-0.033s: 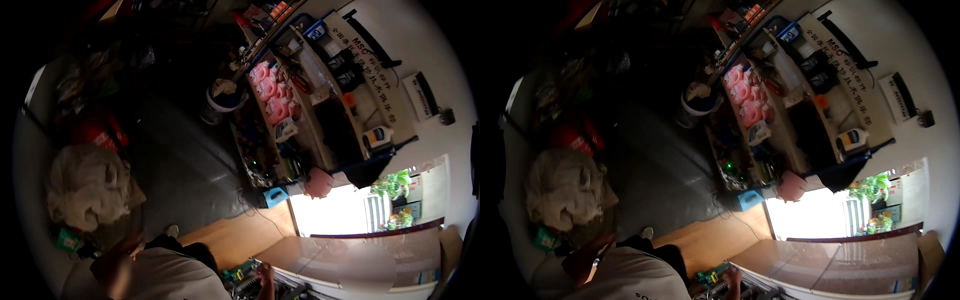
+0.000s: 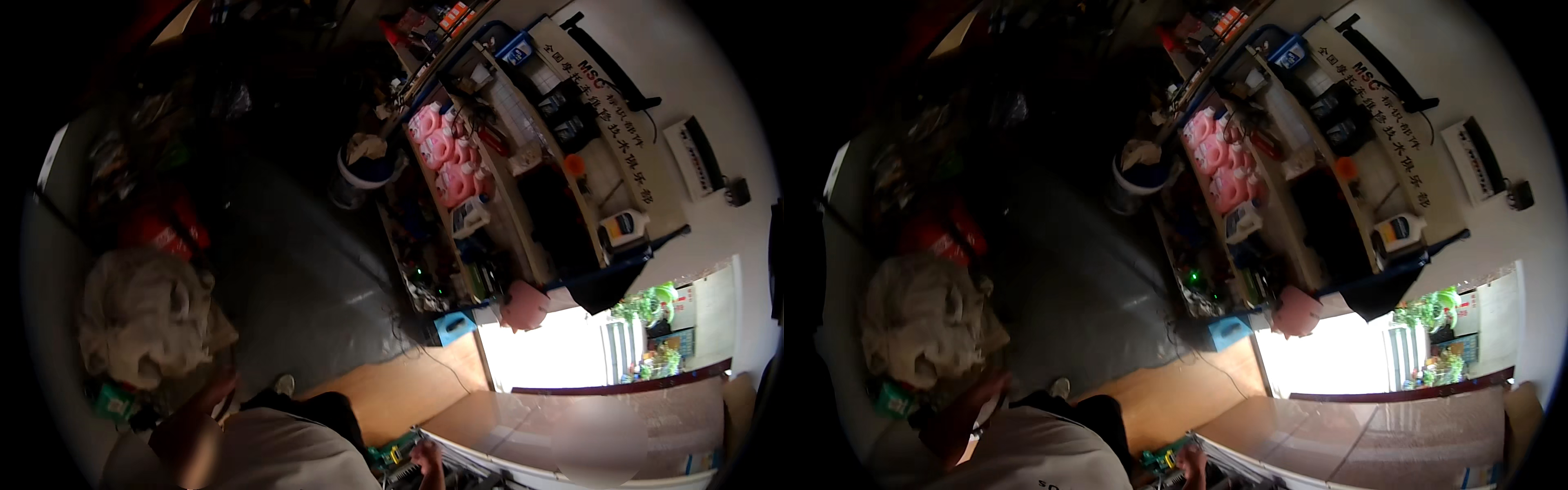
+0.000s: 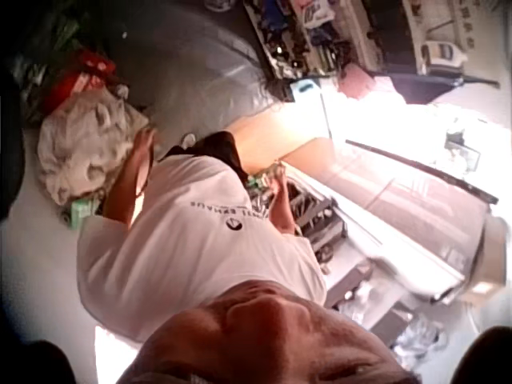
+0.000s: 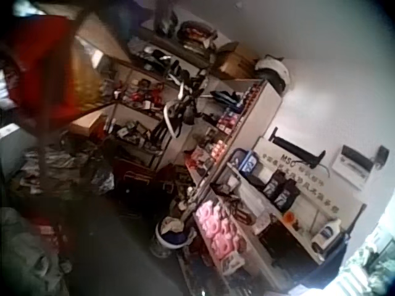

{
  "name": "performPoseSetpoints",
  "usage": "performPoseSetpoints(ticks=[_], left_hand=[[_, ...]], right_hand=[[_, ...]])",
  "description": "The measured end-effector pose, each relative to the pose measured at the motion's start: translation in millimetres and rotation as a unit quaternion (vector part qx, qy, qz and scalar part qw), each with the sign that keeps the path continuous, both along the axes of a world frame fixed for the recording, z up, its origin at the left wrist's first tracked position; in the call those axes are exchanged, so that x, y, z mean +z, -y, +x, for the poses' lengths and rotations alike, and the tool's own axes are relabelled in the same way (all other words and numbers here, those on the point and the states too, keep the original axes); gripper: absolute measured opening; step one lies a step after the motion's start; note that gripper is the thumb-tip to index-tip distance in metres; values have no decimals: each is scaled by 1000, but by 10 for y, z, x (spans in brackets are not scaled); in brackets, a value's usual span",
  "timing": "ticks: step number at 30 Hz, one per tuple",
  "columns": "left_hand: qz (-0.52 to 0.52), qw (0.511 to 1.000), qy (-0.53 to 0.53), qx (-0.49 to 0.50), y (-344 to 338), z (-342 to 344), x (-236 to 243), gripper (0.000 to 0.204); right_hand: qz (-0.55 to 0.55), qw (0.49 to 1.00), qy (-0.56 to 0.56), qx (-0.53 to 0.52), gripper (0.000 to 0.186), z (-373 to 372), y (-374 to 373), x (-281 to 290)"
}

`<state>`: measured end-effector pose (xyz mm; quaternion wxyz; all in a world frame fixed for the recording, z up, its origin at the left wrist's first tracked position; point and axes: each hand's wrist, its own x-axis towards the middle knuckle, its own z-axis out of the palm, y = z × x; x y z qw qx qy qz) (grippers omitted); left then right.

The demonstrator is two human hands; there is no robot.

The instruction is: The person retrieves a bottle of lubricant and a cloth, then kneels beside a pink scooter. They remove the valve cap from the front tire, apply lubricant to the valve stem, and reattach the cap.

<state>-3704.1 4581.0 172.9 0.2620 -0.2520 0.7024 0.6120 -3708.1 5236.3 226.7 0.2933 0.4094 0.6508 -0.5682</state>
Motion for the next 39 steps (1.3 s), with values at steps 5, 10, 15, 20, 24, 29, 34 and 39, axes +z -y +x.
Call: performPoseSetpoints(ticks=[5,10,15,20,24,29,34,39], left_hand=[[81,976,-82,184,-148,-2417,-445,24],[-49,976,136,161,149,-2784,-1288,30],[112,940,323,7,526,-2433,-1779,43],[-201,829,230,-468,1244,-4531,-2274,27],[-479,734,129,-464,2204,-5029,-3855,22],[-221,961,28,-165,1564,-9727,-3854,48],[-214,966,128,69,951,-11429,-3154,106],[-204,967,107,104,580,-11430,-3812,109]], right_hand=[[13,996,70,58,18,-1349,535,-1126],[2,991,32,132,18,-3422,618,-1903],[171,768,-234,571,16,-6368,659,-1785],[226,807,-330,434,17,-9339,1410,-1727],[112,905,-171,373,13,-10546,2801,-2117],[316,803,-213,459,21,-11005,2603,-3721],[124,964,-68,224,56,-11655,4096,-4174],[104,986,18,129,69,-11867,4747,-3979]])
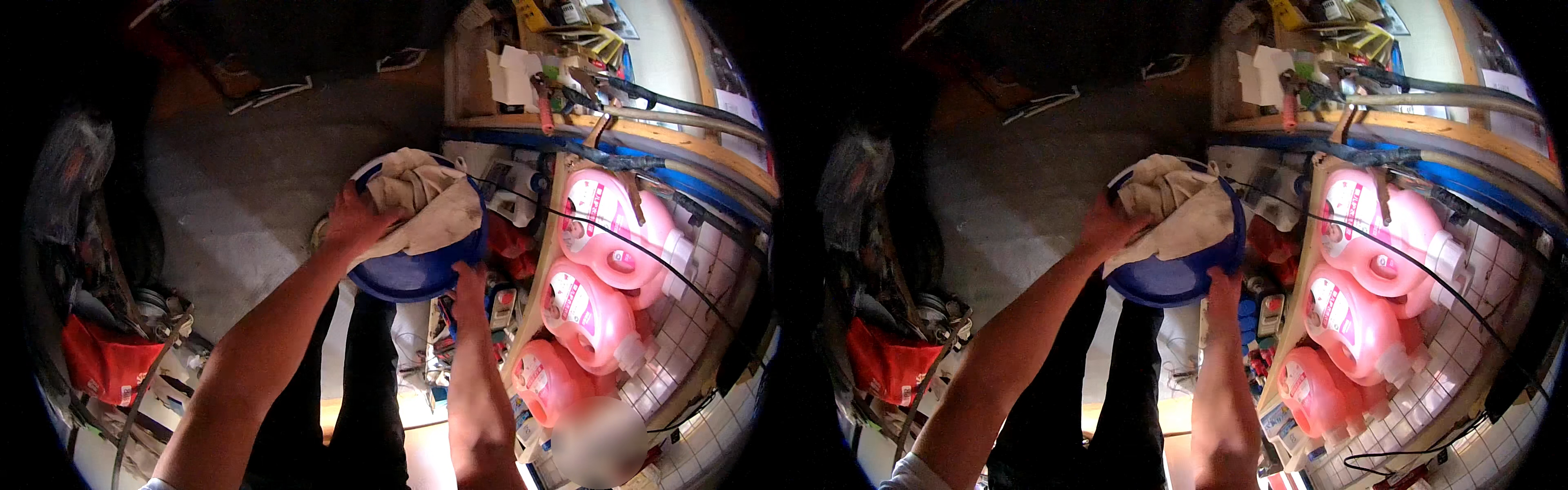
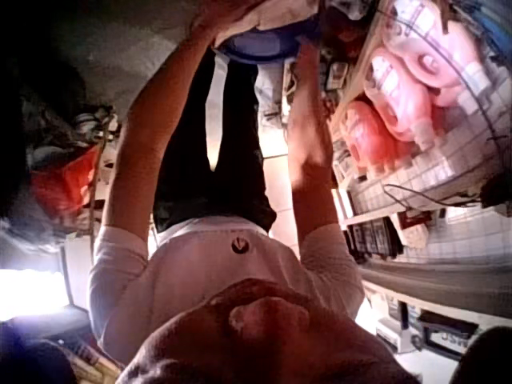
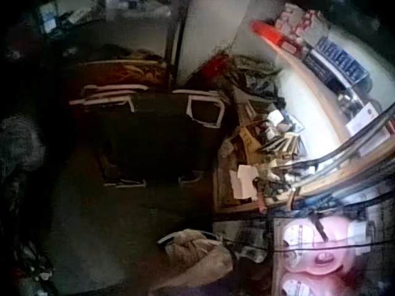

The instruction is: The person retrieves a bottle of lubricant and a cloth, then kneels beside a pink scooter. They remove the valve cap from the front tire, apply lubricant to the valve stem, and reattach the cap.

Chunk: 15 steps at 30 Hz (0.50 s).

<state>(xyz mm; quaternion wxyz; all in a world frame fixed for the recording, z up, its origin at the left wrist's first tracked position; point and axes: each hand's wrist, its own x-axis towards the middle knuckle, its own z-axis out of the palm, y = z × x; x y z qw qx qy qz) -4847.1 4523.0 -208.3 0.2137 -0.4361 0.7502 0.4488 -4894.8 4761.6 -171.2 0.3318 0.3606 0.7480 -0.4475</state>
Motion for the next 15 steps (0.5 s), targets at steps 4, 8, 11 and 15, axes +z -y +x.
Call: performPoseSetpoints(ticks=[4,8,11,15], left_hand=[[62,997,-23,36,106,-105,72,107],[123,988,-24,91,209,-186,390,88],[127,980,-37,151,156,-38,564,73],[46,988,4,144,307,303,807,64]], right_hand=[[6,995,-95,-38,66,206,-581,-618],[1,990,-54,-132,62,67,-197,38],[-55,983,-158,-71,61,372,-333,-12],[-52,997,-39,-40,73,532,-200,266]])
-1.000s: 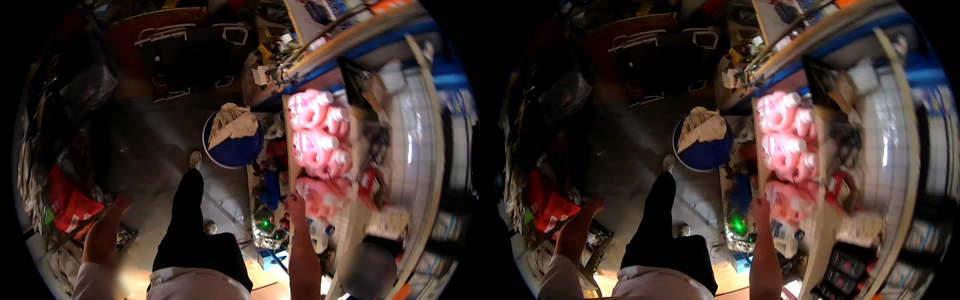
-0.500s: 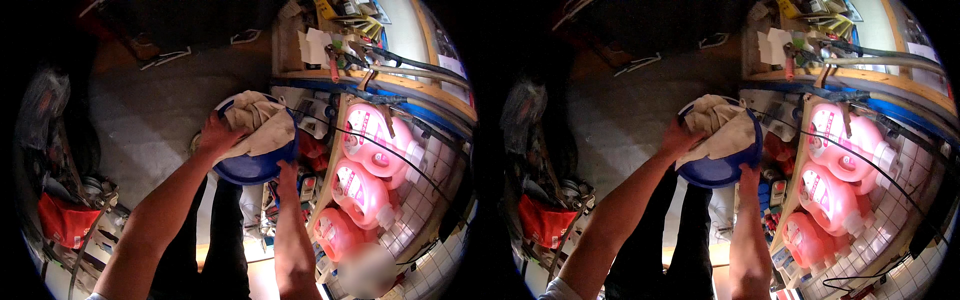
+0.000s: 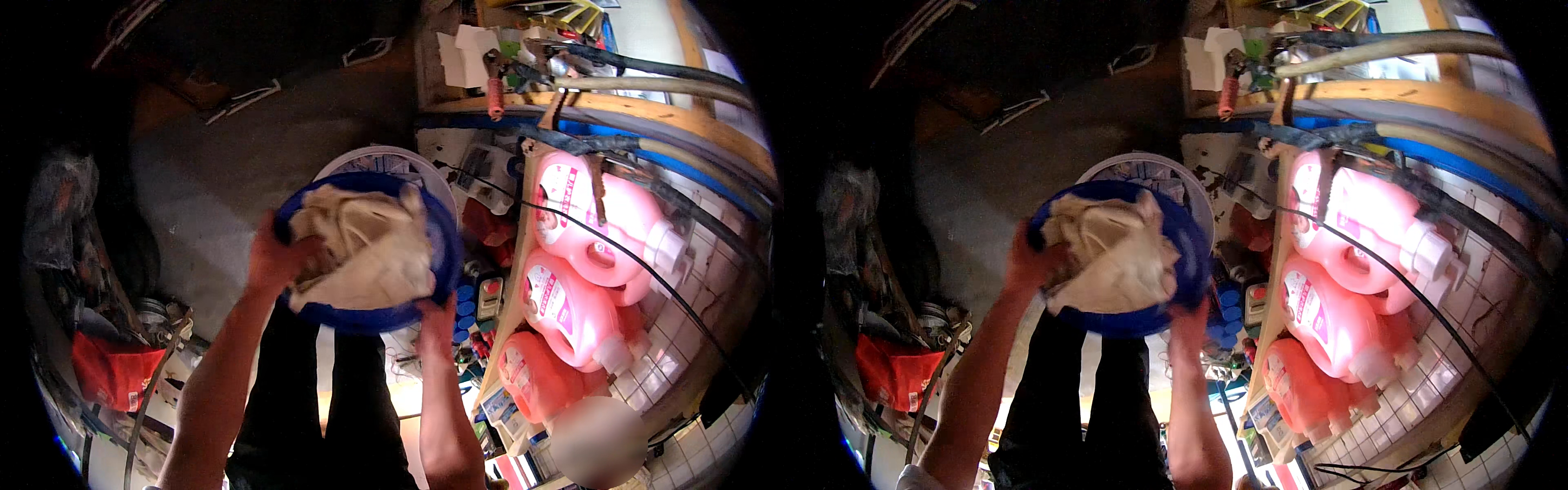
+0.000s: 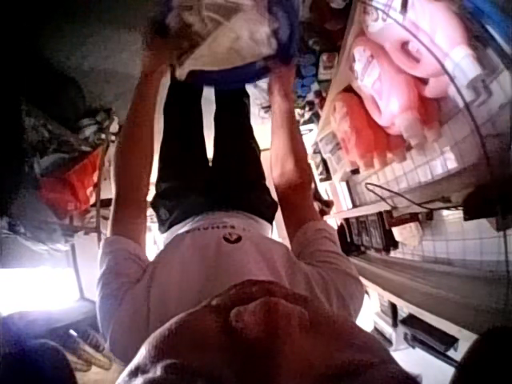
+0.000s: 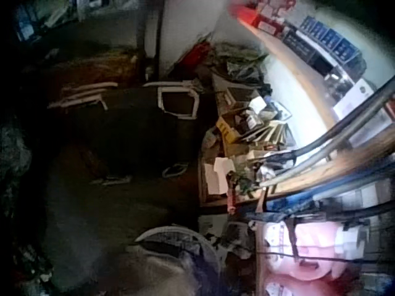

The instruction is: The person retrieves a bottle of lubricant and a cloth, then kneels beside a pink scooter. They remove the valve cap from the front tire, apply lubricant to the valve stem, and reattach the cap.

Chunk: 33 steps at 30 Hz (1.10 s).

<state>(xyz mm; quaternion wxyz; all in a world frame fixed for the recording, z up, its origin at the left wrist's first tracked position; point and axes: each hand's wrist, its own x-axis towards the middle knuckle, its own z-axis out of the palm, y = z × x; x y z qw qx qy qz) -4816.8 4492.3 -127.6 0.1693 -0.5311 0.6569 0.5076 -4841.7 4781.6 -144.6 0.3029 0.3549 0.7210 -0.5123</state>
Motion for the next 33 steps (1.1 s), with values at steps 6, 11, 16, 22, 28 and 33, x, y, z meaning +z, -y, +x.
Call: performPoseSetpoints(ticks=[6,11,16,22,28,33], left_hand=[[-94,994,-45,30,777,1825,-513,46],[34,978,-71,195,1060,2864,-469,46],[142,927,-119,326,1077,3483,-528,47],[334,824,-256,380,935,2831,-828,49],[-62,998,-1,25,188,718,-1012,71],[-154,988,18,8,-508,85,-1182,89]], right_hand=[[-2,938,-39,344,48,9,248,-321],[250,802,-241,486,44,-427,383,-1575],[397,502,-286,713,31,-841,389,-1866],[325,544,-85,769,16,-534,106,-1569],[322,783,6,532,33,39,-272,382],[309,844,-75,432,36,599,-1228,1055]])
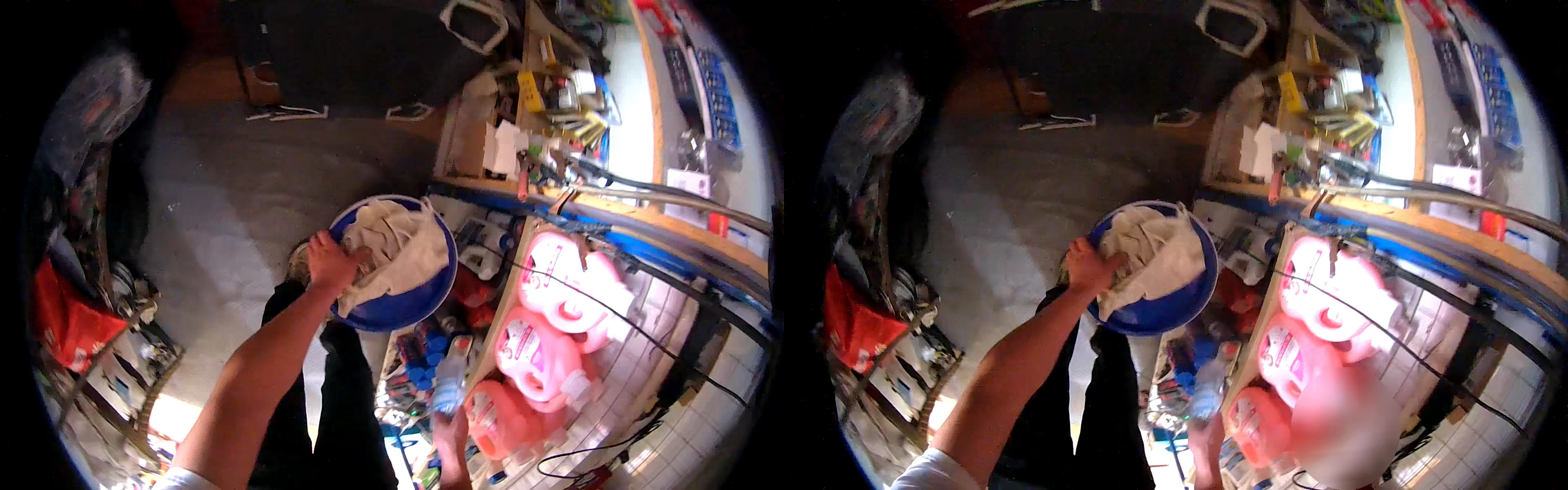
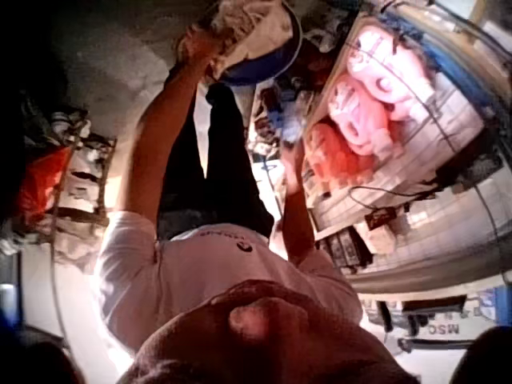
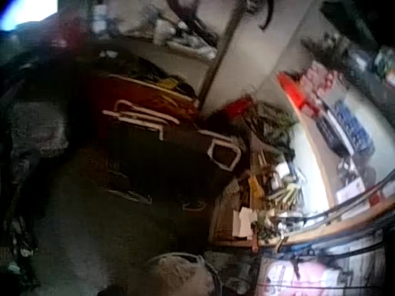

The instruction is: The person retrieves a bottle of lubricant and a cloth, then kneels beside a pink scooter. They remove the valve cap from the front tire, apply lubricant to the valve stem, and reattach the cap.

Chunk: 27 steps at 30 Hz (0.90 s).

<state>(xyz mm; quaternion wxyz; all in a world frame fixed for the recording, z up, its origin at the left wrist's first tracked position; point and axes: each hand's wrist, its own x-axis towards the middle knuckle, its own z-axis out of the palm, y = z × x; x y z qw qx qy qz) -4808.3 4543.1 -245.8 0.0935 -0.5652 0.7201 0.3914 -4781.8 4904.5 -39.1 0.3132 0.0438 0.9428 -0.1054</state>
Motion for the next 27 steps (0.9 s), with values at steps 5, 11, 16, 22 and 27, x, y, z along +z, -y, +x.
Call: performPoseSetpoints(ticks=[5,11,16,22,27], left_hand=[[19,999,0,28,-45,565,442,92],[37,907,-272,-319,-400,2745,2696,75],[-138,919,-176,-326,-1360,5052,4003,87],[-85,958,-245,121,-2945,7745,4770,56],[-130,714,-417,547,-4697,9252,4659,48]], right_hand=[[-35,964,238,-112,34,77,339,783],[-112,873,96,465,31,1294,256,897],[-274,570,184,752,26,2720,1304,2174],[-285,260,233,893,19,5467,1594,3434],[-262,375,702,546,59,7884,1332,3366]])
